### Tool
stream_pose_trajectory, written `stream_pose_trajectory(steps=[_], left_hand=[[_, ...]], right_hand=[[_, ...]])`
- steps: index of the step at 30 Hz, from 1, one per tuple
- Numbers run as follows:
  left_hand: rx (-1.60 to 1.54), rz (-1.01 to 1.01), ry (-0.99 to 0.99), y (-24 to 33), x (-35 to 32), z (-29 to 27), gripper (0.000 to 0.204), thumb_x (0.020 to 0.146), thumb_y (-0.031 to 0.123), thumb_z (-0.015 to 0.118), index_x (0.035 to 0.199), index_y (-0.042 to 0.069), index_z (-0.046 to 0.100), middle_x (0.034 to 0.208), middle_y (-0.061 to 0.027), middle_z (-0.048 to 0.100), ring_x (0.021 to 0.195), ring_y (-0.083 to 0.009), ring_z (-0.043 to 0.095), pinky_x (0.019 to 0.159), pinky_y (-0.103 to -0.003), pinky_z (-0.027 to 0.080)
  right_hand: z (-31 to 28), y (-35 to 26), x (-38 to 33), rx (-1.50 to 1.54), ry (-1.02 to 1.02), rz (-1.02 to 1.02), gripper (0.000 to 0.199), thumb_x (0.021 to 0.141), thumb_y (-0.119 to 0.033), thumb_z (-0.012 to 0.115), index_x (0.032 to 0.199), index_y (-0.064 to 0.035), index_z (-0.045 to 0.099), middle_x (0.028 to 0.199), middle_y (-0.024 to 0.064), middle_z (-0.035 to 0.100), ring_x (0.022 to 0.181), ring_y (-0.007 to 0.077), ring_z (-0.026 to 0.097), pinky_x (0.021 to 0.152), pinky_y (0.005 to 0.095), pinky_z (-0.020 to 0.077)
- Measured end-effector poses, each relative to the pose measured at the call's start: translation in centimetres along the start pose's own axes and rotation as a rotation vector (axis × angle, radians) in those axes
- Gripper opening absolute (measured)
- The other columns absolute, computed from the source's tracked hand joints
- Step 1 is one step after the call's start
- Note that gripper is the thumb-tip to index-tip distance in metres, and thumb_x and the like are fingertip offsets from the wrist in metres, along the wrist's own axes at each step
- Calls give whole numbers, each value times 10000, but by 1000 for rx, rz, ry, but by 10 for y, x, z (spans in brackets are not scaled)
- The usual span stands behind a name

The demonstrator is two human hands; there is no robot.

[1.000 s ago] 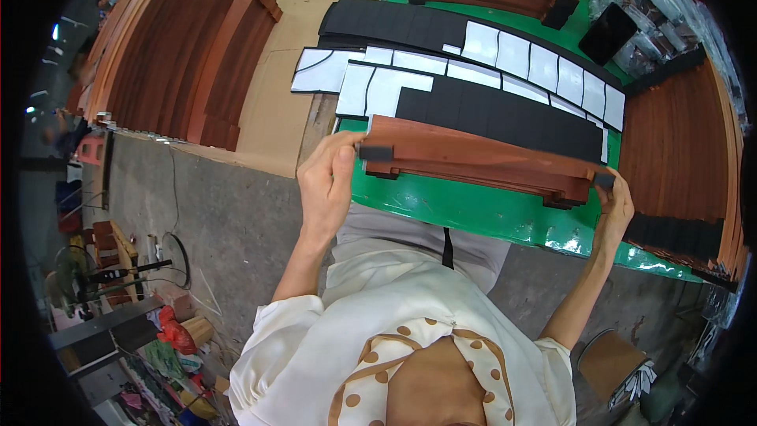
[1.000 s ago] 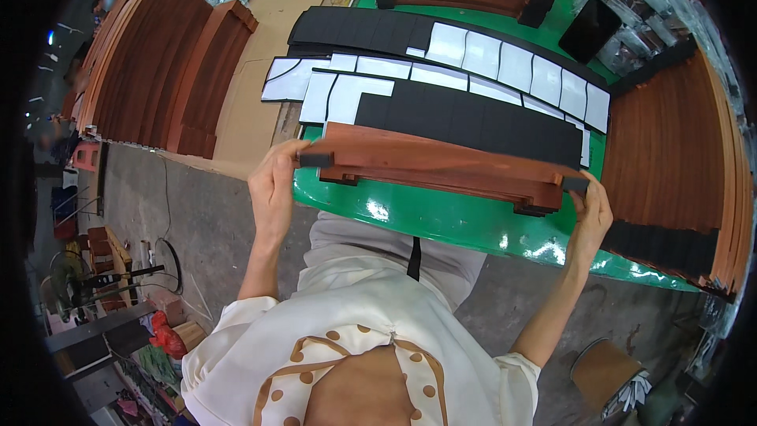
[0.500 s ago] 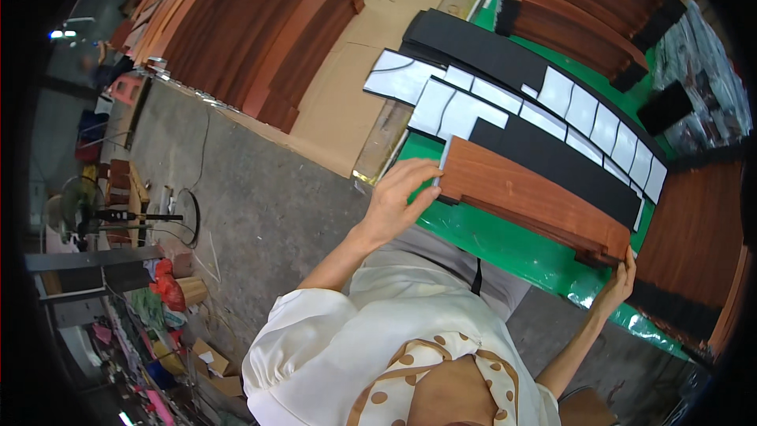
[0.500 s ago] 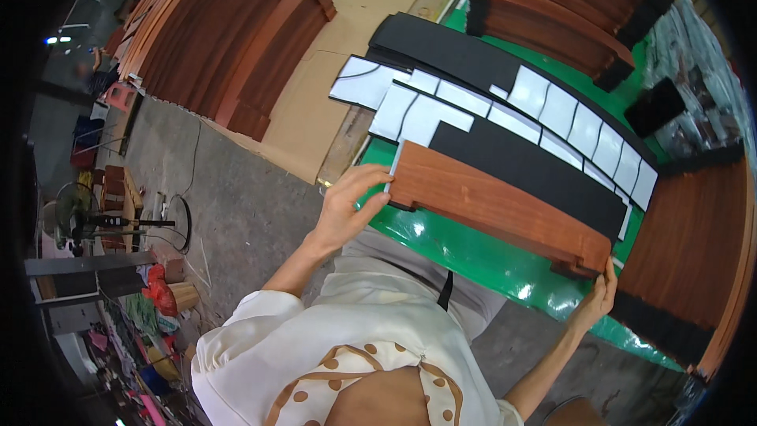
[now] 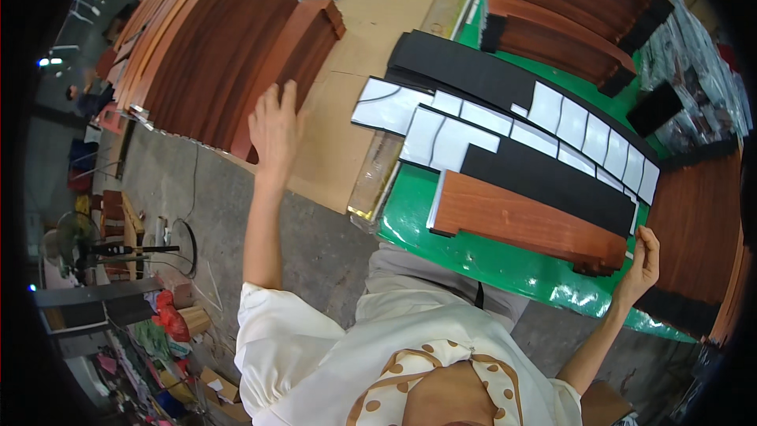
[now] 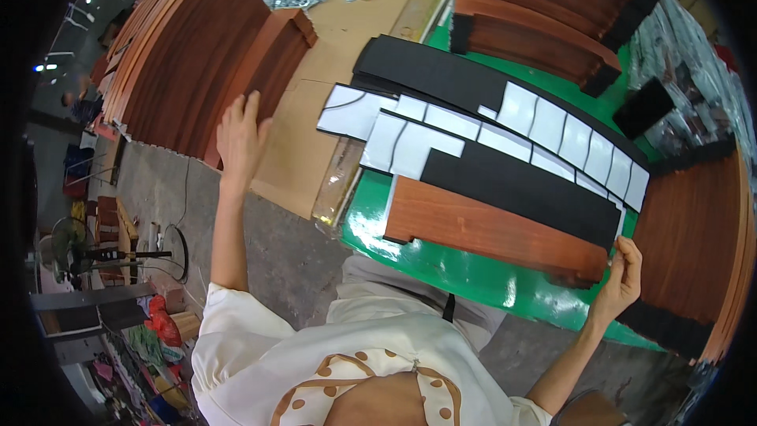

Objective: Applying black adhesive foam strips to wooden furniture components and stacking them.

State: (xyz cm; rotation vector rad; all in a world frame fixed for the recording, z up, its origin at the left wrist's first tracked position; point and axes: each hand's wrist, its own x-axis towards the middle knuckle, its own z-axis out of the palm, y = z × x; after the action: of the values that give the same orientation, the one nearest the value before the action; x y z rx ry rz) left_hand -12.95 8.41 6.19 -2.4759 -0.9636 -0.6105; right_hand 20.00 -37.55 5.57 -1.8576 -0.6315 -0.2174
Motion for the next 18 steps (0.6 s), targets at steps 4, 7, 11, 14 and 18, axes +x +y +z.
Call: stream_pose_trajectory(steps=[4,7,11,14,18], left_hand=[[145,-237,-163,-48,23,23,378,735,188,711,1047,36,562,1065,-133,578,967,-297,561,741,-384,504],[121,-190,-162,-64,24,32,327,694,212,742,896,31,560,872,-128,597,836,-289,579,660,-394,510],[94,-143,-301,-79,34,33,290,708,168,727,909,27,573,821,-158,603,783,-318,609,653,-414,506],[74,-83,-344,-73,40,20,227,737,110,680,934,31,600,796,-164,610,779,-332,624,662,-421,507],[151,41,-472,-75,46,9,242,775,22,548,997,50,641,804,-166,627,819,-327,631,694,-413,515]], right_hand=[[7,-11,7,17,-43,27,149,890,43,492,941,27,631,968,67,602,839,106,546,772,226,438],[14,-13,5,41,-106,-20,132,885,52,490,908,34,619,956,74,600,824,115,542,773,233,439],[19,-20,4,52,-119,-14,127,885,58,483,883,36,609,939,77,596,822,127,544,776,241,441],[18,-18,2,79,-151,-28,123,882,57,487,881,36,609,936,80,595,818,128,545,773,243,445],[18,-13,-3,136,-192,-17,126,875,61,489,888,36,612,938,83,596,821,128,548,772,238,447]])
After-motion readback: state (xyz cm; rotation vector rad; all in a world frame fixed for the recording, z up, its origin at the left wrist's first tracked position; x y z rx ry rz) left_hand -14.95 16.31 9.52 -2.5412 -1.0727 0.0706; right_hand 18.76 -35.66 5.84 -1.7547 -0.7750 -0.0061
